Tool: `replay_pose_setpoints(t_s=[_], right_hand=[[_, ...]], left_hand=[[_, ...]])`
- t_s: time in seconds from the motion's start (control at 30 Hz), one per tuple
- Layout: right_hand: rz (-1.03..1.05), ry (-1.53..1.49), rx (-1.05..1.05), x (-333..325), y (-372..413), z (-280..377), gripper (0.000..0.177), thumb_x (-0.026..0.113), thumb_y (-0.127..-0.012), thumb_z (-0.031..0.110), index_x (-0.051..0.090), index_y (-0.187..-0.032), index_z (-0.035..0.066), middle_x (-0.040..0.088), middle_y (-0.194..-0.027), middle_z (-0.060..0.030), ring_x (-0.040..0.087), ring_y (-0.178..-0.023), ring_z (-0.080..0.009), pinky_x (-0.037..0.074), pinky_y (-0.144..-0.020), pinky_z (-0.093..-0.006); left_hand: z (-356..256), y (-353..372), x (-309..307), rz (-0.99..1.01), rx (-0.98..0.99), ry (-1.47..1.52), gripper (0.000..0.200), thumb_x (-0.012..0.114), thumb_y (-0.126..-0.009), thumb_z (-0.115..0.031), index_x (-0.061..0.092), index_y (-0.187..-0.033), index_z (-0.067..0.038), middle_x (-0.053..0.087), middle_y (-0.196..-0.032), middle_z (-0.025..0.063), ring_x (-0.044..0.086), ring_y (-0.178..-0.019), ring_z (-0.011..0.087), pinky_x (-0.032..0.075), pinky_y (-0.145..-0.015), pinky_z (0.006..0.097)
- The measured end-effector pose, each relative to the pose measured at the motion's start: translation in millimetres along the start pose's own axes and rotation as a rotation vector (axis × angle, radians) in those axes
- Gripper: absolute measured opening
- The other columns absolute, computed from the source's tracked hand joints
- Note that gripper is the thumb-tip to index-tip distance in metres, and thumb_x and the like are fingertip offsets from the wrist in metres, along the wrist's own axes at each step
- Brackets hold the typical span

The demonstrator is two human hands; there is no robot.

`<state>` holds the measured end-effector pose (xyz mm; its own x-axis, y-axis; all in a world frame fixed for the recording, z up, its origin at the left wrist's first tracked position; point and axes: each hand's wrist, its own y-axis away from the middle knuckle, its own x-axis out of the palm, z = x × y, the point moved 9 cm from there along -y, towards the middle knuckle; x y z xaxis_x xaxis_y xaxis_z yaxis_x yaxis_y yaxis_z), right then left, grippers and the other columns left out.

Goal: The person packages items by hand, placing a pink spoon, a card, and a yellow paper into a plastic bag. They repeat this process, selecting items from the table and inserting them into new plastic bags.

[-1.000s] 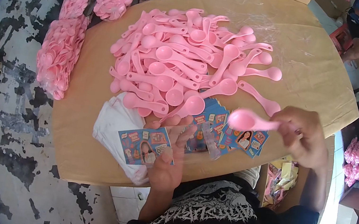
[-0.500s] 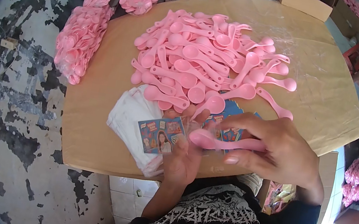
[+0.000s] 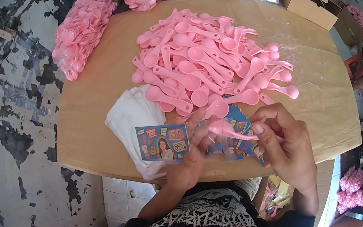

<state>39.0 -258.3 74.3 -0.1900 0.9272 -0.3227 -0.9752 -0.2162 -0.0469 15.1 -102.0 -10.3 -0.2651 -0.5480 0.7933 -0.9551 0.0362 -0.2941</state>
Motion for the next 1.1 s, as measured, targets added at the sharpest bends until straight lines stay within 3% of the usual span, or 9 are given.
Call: replay_pose_setpoints(t_s=[0.37, 0.47, 0.6, 0.63, 0.73, 0.83, 0.97, 1.07, 1.1], right_hand=[[0.084, 0.036, -0.049, -17, 12, -5, 0.022, 0.054, -0.097, 0.017, 0.061, -0.087, -0.001, 0.059, -0.069, -0.0032, 0.054, -0.052, -0.006, 0.041, -0.044, -0.0201], [0.181, 0.128, -0.068, -1, 9, 4, 0.028, 0.051, -0.098, 0.023, 0.061, -0.086, -0.001, 0.06, -0.07, -0.005, 0.057, -0.052, -0.0076, 0.042, -0.044, -0.0212], [0.417, -0.059, -0.174, 24, 12, 18, 0.048, 0.049, -0.095, 0.048, 0.058, -0.103, 0.002, 0.06, -0.075, -0.0055, 0.06, -0.057, -0.0132, 0.046, -0.05, -0.0278], [0.513, -0.021, -0.193, 32, 13, 20, 0.045, 0.062, -0.089, 0.045, 0.055, -0.11, 0.005, 0.061, -0.077, -0.0047, 0.062, -0.059, -0.0155, 0.047, -0.053, -0.0304], [0.472, 0.25, -0.342, 43, 16, 35, 0.039, 0.071, -0.085, 0.033, 0.056, -0.11, 0.007, 0.06, -0.072, -0.0034, 0.059, -0.055, -0.0164, 0.044, -0.049, -0.0289], [0.246, 0.338, -0.512, 19, 13, 54, 0.021, 0.075, -0.079, 0.014, 0.062, -0.095, 0.007, 0.057, -0.061, -0.0028, 0.056, -0.047, -0.0146, 0.04, -0.044, -0.0265], [-0.194, 0.217, -0.597, -36, 25, 90, 0.023, 0.071, -0.072, 0.027, 0.062, -0.069, 0.006, 0.061, -0.061, -0.0036, 0.052, -0.046, -0.011, 0.037, -0.045, -0.0239], [-0.054, 0.434, -0.575, -38, 13, 101, 0.022, 0.071, -0.071, 0.026, 0.064, -0.07, 0.005, 0.062, -0.061, -0.0035, 0.052, -0.046, -0.0106, 0.035, -0.042, -0.0233], [-0.04, 0.415, -0.547, -37, 11, 100, 0.021, 0.071, -0.071, 0.025, 0.064, -0.07, 0.005, 0.062, -0.061, -0.0033, 0.053, -0.046, -0.0103, 0.035, -0.042, -0.0231]], left_hand=[[4, -2, 0, 0.067, 0.036, -0.028, 0.054, 0.062, -0.085, 0.003, 0.034, -0.126, -0.018, 0.033, -0.144, 0.0226, 0.035, -0.134, 0.0381, 0.027, -0.111, 0.0541], [8, -1, 5, 0.1, 0.019, -0.038, 0.052, 0.065, -0.085, 0.0, 0.036, -0.125, -0.018, 0.036, -0.143, 0.0204, 0.036, -0.133, 0.0369, 0.029, -0.11, 0.0535], [15, 1, 7, 0.072, -0.008, 0.084, 0.054, 0.07, -0.084, -0.006, 0.038, -0.125, -0.019, 0.037, -0.142, 0.0181, 0.034, -0.135, 0.0355, 0.03, -0.11, 0.052], [18, 1, 7, 0.055, -0.017, 0.154, 0.055, 0.071, -0.083, -0.009, 0.038, -0.126, -0.02, 0.037, -0.143, 0.0174, 0.033, -0.135, 0.0351, 0.031, -0.11, 0.0516], [30, 2, 16, -0.006, -0.139, 0.369, 0.072, 0.077, -0.078, -0.017, 0.034, -0.135, -0.024, 0.031, -0.146, 0.0159, 0.031, -0.136, 0.0325, 0.029, -0.111, 0.0521], [42, 8, 27, 0.095, -0.245, 0.37, 0.097, 0.079, -0.076, -0.032, 0.014, -0.147, -0.026, 0.022, -0.152, 0.0125, 0.028, -0.138, 0.0308, 0.029, -0.112, 0.0484], [32, 6, 9, -0.049, -0.266, 0.178, 0.125, 0.087, -0.062, -0.037, 0.003, -0.149, -0.008, 0.017, -0.152, 0.0171, 0.022, -0.14, 0.0323, 0.018, -0.115, 0.0467], [-5, -3, 7, -0.055, 0.025, -0.236, 0.126, 0.087, -0.062, -0.037, 0.002, -0.148, -0.003, 0.016, -0.152, 0.0202, 0.022, -0.14, 0.0325, 0.014, -0.116, 0.0467], [-16, -2, 16, 0.053, 0.132, -0.638, 0.124, 0.086, -0.062, -0.041, 0.006, -0.146, 0.003, 0.016, -0.152, 0.0225, 0.02, -0.141, 0.033, 0.014, -0.115, 0.0474]])
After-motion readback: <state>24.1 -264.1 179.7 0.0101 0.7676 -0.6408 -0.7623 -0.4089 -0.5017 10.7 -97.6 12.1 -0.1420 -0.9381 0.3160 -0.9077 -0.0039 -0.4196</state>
